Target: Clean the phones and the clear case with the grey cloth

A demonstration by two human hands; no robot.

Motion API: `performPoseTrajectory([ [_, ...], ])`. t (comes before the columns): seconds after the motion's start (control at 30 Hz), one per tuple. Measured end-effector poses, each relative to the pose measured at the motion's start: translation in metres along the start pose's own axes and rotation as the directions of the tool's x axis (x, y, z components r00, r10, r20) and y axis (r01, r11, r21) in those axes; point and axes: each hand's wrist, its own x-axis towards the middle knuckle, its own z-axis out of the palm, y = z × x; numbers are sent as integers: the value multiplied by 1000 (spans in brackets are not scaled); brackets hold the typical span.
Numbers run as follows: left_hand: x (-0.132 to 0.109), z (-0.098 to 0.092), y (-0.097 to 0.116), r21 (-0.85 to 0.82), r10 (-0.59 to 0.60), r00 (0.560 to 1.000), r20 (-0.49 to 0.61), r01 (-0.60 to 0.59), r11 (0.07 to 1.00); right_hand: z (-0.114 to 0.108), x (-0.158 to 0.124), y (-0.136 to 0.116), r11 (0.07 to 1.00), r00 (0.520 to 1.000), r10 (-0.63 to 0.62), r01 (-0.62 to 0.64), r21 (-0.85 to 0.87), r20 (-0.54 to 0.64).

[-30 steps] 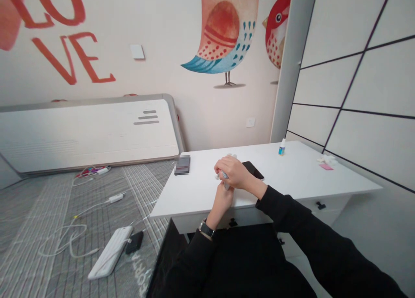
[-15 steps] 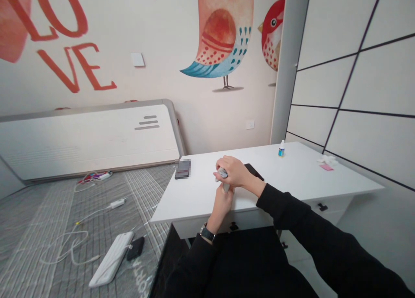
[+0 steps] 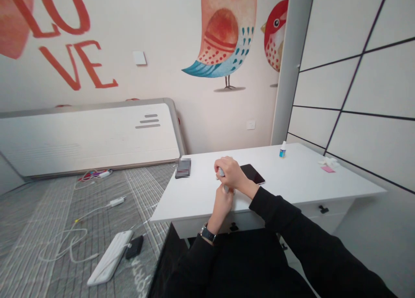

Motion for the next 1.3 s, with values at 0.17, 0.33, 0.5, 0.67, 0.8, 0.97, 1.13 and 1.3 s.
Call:
performPoseTrajectory([
  [0.17,0,-2,0,2,-52,999,8,52,999,12,2,-1,999,1000,18,-18,40,7],
  [0.33,3,-2,0,-12,-124,992,9,124,992,31,2,8,965,958,261,-258,44,-121],
  [0.5,2,-7,-1,-68,-173,985,-6,172,983,51,8,15,922,918,374,-354,156,-129],
  [0.67,-1,-14,0,-213,-114,992,51,122,969,61,5,45,772,752,623,-547,325,-215],
  [0.8,-1,-15,-1,-314,-50,996,77,72,947,75,-5,70,600,567,792,-648,470,-228],
  [0.97,2,-12,-6,-382,-33,998,54,51,923,94,-17,79,448,406,890,-695,562,-208],
  [1.13,3,-14,-2,-406,-3,997,74,33,913,98,-24,76,445,384,894,-698,561,-231],
  [1.3,1,-17,8,-355,10,998,64,14,935,98,-28,71,535,482,840,-657,531,-250],
])
